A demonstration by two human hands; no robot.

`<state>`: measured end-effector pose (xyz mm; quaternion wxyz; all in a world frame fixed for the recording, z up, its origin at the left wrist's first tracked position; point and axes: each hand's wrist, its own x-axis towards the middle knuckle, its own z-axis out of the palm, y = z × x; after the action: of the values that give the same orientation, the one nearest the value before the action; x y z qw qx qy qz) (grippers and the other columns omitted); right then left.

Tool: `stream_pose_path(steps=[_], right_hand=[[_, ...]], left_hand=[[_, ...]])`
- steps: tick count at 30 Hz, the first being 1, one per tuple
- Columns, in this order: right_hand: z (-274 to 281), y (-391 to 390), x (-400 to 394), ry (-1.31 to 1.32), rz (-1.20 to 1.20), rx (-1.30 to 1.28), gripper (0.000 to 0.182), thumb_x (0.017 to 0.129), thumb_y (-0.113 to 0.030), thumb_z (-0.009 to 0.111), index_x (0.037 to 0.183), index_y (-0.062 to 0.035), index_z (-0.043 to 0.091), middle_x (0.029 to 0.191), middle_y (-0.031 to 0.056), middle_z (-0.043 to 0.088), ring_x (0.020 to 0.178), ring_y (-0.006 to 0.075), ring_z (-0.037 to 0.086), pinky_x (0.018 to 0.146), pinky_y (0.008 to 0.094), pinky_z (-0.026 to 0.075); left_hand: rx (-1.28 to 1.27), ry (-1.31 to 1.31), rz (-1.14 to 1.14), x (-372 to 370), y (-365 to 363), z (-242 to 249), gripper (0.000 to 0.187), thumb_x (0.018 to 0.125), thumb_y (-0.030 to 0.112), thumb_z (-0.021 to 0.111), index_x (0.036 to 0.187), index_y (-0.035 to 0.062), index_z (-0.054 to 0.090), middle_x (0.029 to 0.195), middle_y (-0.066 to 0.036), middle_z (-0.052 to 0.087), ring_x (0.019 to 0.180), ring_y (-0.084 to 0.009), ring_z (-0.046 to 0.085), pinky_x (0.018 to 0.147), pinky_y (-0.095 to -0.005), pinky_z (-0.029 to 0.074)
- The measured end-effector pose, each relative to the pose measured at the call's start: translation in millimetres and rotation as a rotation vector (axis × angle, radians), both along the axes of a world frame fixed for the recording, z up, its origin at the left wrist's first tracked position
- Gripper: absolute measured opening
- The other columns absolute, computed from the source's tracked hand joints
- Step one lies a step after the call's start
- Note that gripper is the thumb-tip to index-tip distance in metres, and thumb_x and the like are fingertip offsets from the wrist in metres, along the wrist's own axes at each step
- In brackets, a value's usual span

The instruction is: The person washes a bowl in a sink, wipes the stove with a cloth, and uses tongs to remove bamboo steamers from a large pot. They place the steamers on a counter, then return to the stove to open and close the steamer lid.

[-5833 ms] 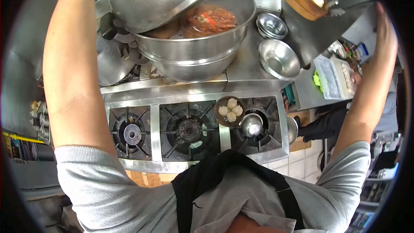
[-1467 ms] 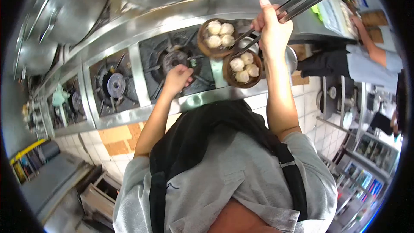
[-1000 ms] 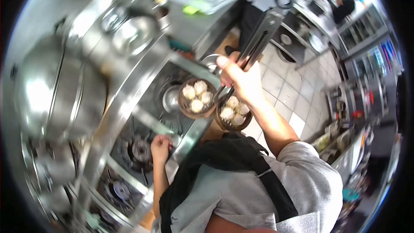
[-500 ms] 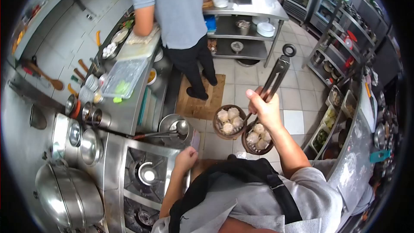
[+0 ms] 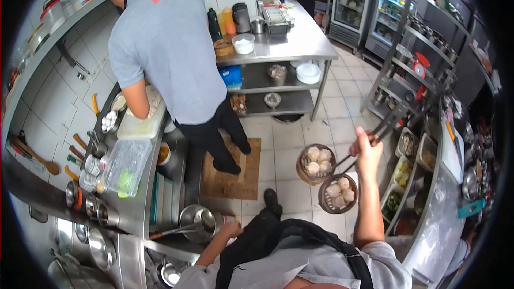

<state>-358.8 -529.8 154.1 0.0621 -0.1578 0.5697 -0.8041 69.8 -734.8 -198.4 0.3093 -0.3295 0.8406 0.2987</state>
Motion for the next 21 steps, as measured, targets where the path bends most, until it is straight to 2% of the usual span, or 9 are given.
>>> stream_pose_path(steps=[2,4,10,11,13,14,16,20,21], right_hand=[[-0.1,-20.2,-33.8,0.029,-0.074,-0.009,0.029,0.090,-0.017,0.070,0.074,-0.0076,0.048,0.052,-0.0003,0.043,0.041,0.0110,0.040,0.041,0.0287,0.036],[8.1,-43.2,-64.0,0.063,-0.159,0.007,0.034,0.090,-0.024,0.070,0.073,-0.0106,0.044,0.051,-0.0018,0.036,0.039,0.0115,0.036,0.040,0.0288,0.034],[40.5,-114.3,-182.4,0.139,-0.189,-0.013,0.032,0.090,-0.026,0.071,0.075,-0.0129,0.046,0.051,-0.0023,0.037,0.040,0.0106,0.039,0.039,0.0288,0.035],[47.3,-126.2,-203.8,0.150,-0.195,-0.030,0.032,0.089,-0.027,0.071,0.075,-0.0128,0.046,0.051,-0.0022,0.037,0.040,0.0105,0.039,0.040,0.0287,0.035],[67.7,-154.3,-244.4,0.194,-0.269,-0.018,0.033,0.089,-0.028,0.072,0.072,-0.0109,0.049,0.052,-0.0017,0.039,0.041,0.0109,0.040,0.041,0.0284,0.036],[80.6,-169.4,-261.3,0.211,-0.260,-0.048,0.031,0.088,-0.029,0.073,0.076,-0.0097,0.052,0.052,-0.0015,0.039,0.042,0.0107,0.041,0.041,0.0280,0.036],[96.0,-201.1,-306.5,0.246,-0.246,-0.086,0.030,0.087,-0.029,0.074,0.077,-0.0091,0.054,0.052,-0.0016,0.039,0.042,0.0106,0.041,0.041,0.0278,0.036],[117.7,-267.6,-407.6,0.200,-0.194,-0.134,0.030,0.087,-0.030,0.075,0.078,-0.0110,0.054,0.054,-0.0025,0.041,0.043,0.0097,0.041,0.041,0.0270,0.035],[123.1,-287.5,-431.6,0.220,-0.190,-0.146,0.031,0.087,-0.030,0.075,0.077,-0.0118,0.052,0.055,-0.0026,0.042,0.043,0.0093,0.042,0.041,0.0266,0.035]], left_hand=[[0.037,0.003,0.024,8.9,-20.9,-51.3,0.040,0.081,0.039,0.059,0.101,0.0082,0.074,0.105,-0.018,0.070,0.100,-0.0343,0.067,0.089,-0.0459,0.052],[0.106,0.280,0.165,0.2,-52.2,-93.0,0.042,0.081,0.040,0.059,0.102,0.0064,0.074,0.108,-0.019,0.070,0.100,-0.0345,0.067,0.087,-0.0455,0.052],[0.121,-0.024,0.158,-44.4,-156.4,-39.8,0.043,0.083,0.040,0.057,0.104,0.0068,0.073,0.108,-0.020,0.069,0.100,-0.0353,0.067,0.086,-0.0449,0.052],[0.127,-0.023,0.182,-53.9,-167.3,-34.7,0.043,0.083,0.040,0.057,0.104,0.0068,0.073,0.108,-0.020,0.069,0.100,-0.0353,0.067,0.086,-0.0449,0.052],[-0.190,0.053,0.346,-76.2,-193.9,-32.9,0.042,0.081,0.038,0.057,0.101,0.0041,0.072,0.102,-0.022,0.070,0.097,-0.0372,0.067,0.084,-0.0457,0.051],[-0.193,0.057,0.375,-88.7,-204.2,-20.9,0.042,0.081,0.038,0.057,0.101,0.0041,0.072,0.102,-0.022,0.070,0.097,-0.0372,0.067,0.084,-0.0457,0.051],[-0.112,0.220,0.656,-114.7,-211.3,26.6,0.040,0.080,0.035,0.057,0.096,0.0011,0.072,0.098,-0.021,0.070,0.096,-0.0393,0.066,0.084,-0.0475,0.051],[-0.142,0.308,0.773,-138.3,-215.3,18.9,0.040,0.078,0.034,0.057,0.093,-0.0011,0.071,0.097,-0.022,0.069,0.096,-0.0409,0.065,0.085,-0.0488,0.050],[-0.145,0.263,0.710,-138.9,-214.0,4.0,0.041,0.079,0.034,0.057,0.094,-0.0012,0.071,0.099,-0.024,0.069,0.097,-0.0407,0.065,0.086,-0.0486,0.050]])
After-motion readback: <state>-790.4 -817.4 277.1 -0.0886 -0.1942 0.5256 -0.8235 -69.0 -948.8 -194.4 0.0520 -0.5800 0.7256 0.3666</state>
